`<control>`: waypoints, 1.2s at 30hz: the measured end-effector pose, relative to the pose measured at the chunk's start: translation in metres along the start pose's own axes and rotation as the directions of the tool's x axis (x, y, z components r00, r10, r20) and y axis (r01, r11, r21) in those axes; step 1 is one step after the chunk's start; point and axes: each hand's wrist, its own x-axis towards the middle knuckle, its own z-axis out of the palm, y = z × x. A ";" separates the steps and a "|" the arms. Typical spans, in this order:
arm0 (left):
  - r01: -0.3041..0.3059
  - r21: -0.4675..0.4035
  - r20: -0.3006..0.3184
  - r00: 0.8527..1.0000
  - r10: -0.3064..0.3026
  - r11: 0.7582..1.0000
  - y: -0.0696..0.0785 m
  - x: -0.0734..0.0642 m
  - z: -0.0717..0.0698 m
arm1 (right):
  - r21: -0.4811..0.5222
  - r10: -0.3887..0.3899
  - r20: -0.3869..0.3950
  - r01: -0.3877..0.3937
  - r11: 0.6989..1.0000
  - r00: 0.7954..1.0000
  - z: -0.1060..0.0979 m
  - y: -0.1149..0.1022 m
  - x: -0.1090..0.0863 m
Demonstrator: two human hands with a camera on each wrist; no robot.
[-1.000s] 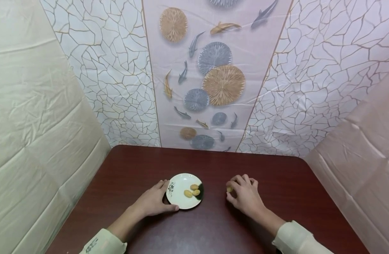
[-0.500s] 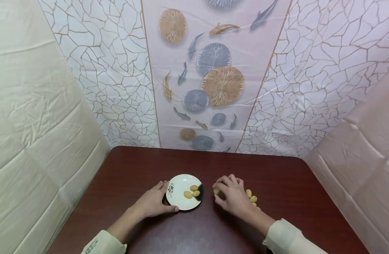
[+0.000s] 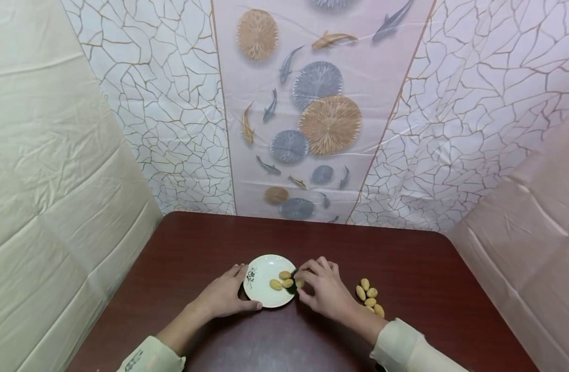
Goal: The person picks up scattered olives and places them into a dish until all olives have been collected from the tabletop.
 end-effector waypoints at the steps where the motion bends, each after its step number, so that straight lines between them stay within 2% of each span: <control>1: 0.000 0.000 -0.001 1.000 0.000 1.000 0.000 0.000 0.000 | 0.001 -0.001 0.004 0.001 1.000 1.000 0.002 -0.001 0.001; 14: -0.006 -0.004 -0.013 1.000 0.006 1.000 0.001 -0.002 -0.001 | -0.019 0.000 0.034 0.001 1.000 0.999 0.019 -0.017 0.007; 23: 0.006 -0.001 -0.001 1.000 -0.006 1.000 0.000 -0.002 0.000 | -0.042 0.089 0.027 -0.088 0.995 0.996 0.029 -0.029 0.009; 30: 0.005 0.000 -0.002 1.000 -0.005 1.000 0.000 -0.002 0.001 | -0.059 0.189 0.024 -0.187 0.981 0.982 0.032 -0.037 0.012; 36: -0.006 0.004 -0.010 1.000 0.006 1.000 0.000 -0.002 0.002 | -0.091 0.231 0.017 -0.228 0.969 0.973 0.036 -0.040 0.014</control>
